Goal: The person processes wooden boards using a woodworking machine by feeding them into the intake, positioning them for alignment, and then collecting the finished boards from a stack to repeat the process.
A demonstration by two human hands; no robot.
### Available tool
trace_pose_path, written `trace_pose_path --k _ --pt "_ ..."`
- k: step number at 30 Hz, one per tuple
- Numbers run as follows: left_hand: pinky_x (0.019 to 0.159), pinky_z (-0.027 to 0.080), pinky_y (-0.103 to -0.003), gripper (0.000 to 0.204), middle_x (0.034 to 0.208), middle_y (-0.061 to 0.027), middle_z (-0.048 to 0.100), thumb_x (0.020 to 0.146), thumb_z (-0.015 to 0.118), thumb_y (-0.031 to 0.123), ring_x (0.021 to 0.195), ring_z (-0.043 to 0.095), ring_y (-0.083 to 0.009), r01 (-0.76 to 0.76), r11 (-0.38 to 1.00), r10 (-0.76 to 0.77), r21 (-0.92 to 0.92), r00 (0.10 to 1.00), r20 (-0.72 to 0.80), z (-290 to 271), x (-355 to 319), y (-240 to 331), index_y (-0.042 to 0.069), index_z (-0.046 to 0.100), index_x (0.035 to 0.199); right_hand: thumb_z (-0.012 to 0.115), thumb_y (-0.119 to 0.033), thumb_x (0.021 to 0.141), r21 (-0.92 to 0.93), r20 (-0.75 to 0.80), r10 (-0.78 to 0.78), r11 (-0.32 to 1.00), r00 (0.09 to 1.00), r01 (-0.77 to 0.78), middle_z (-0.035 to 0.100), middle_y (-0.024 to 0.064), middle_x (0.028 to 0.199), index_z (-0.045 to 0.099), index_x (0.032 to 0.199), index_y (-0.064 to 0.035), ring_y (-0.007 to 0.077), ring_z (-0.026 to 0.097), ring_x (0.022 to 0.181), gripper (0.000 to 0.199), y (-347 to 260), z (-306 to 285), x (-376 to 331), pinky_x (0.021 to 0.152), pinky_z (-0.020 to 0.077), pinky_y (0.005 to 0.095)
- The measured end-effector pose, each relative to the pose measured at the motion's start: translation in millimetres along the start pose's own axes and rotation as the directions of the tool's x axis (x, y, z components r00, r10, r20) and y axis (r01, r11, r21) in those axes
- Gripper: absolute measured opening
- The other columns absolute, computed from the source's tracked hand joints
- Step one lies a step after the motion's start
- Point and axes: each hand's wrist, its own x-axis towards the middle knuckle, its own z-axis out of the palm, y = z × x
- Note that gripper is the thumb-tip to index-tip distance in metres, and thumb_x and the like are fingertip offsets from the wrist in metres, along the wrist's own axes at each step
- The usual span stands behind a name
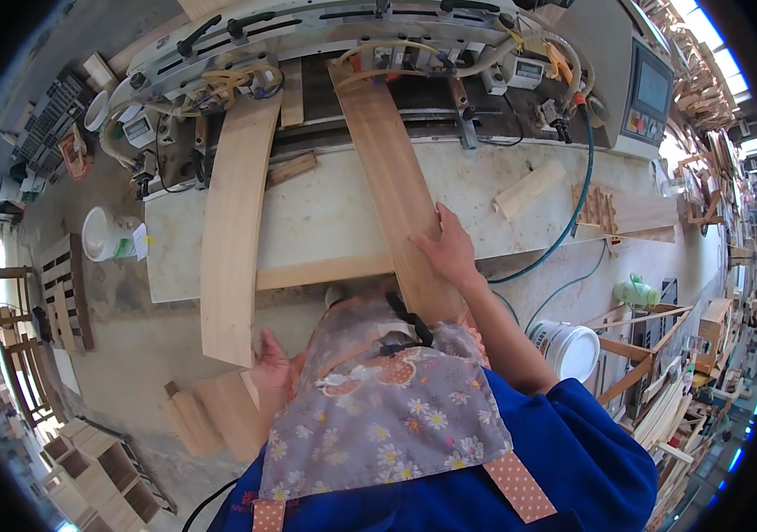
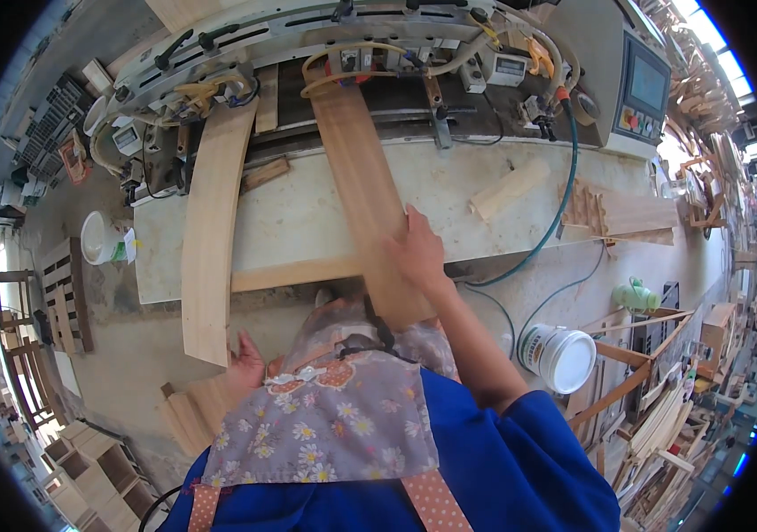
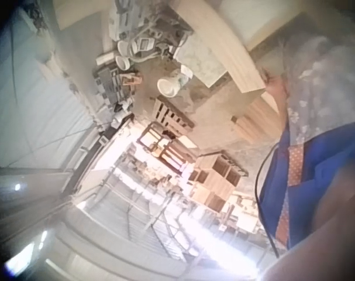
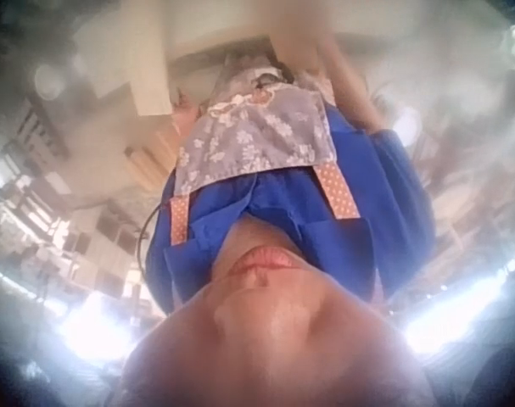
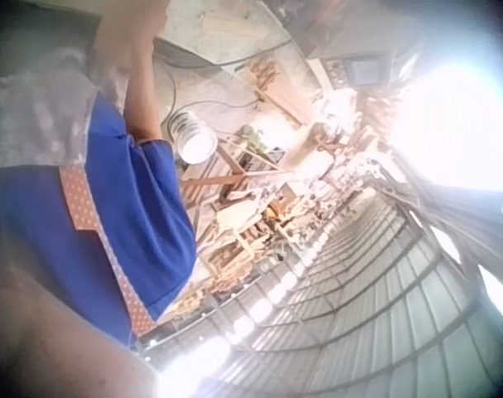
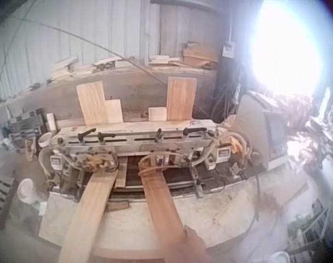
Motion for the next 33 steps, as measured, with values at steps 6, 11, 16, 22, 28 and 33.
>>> trace_pose_path --k 6,11,16,22,28,33 --pt "0.080 0.060 -0.037 0.034 0.109 -0.0192 0.069 0.102 0.048 0.030 0.100 0.069 -0.0269 0.466 0.639 -0.632 0.612 0.771 0.072 -13 -4 -10 -0.001 0.062 0.104 0.076 -0.023 0.079 0.246 0.291 0.087 0.956 0.953 -0.163 0.070 0.0128 0.103 0.060 0.122 0.0025 0.0163 0.066 0.090 0.053 8 -24 37 0.081 0.0517 0.0317" --pt "0.086 0.056 -0.037 0.040 0.112 -0.0156 0.069 0.104 0.044 0.035 0.101 0.068 -0.0243 0.250 0.302 -0.631 0.920 0.776 -0.004 123 -47 -65 0.001 0.060 0.119 0.074 -0.017 0.082 0.416 0.453 0.091 0.858 0.887 -0.301 0.068 0.0034 0.095 0.065 0.113 0.0028 0.0099 0.062 0.082 0.038 5 -96 30 0.074 0.0503 0.0275" --pt "0.100 0.049 -0.039 0.052 0.138 -0.0128 0.054 0.103 0.049 0.040 0.126 0.054 -0.0238 -0.067 0.100 -0.703 0.993 0.701 0.118 202 -53 -190 0.003 0.045 0.139 0.073 -0.011 0.083 0.404 0.475 0.117 0.851 0.872 -0.334 0.067 0.0045 0.096 0.062 0.112 0.0025 0.0098 0.061 0.085 0.034 -16 -121 -24 0.077 0.0502 0.0261" --pt "0.102 0.045 -0.039 0.065 0.134 -0.0100 0.053 0.094 0.062 0.048 0.123 0.053 -0.0239 -0.108 -0.104 -0.794 0.989 0.608 -0.018 240 -66 -291 0.006 0.044 0.140 0.071 -0.012 0.085 0.389 0.396 0.134 0.872 0.908 -0.298 0.065 0.0031 0.097 0.059 0.112 -0.0004 0.0101 0.060 0.090 0.032 -15 -131 -44 0.083 0.0483 0.0256" --pt "0.093 0.053 -0.039 0.068 0.135 -0.0123 0.051 0.091 0.066 0.048 0.119 0.056 -0.0240 0.027 -0.272 -0.798 0.962 0.552 -0.241 211 -60 -303 0.005 0.044 0.140 0.071 -0.011 0.083 0.299 0.399 0.064 0.934 0.915 -0.196 0.066 0.0053 0.098 0.057 0.109 -0.0019 0.0164 0.064 0.091 0.030 34 -155 -71 0.082 0.0491 0.0279" --pt "0.083 0.057 -0.039 0.056 0.122 -0.0161 0.059 0.092 0.068 0.038 0.107 0.063 -0.0264 -0.015 -0.137 -0.758 0.990 0.645 -0.095 218 -85 -337 0.000 0.051 0.127 0.073 -0.012 0.076 -0.471 0.175 -0.079 0.869 0.981 0.154 0.063 0.0137 0.101 0.056 0.099 -0.0066 0.0355 0.062 0.094 0.029 -24 -132 -109 0.077 0.0512 0.0375"
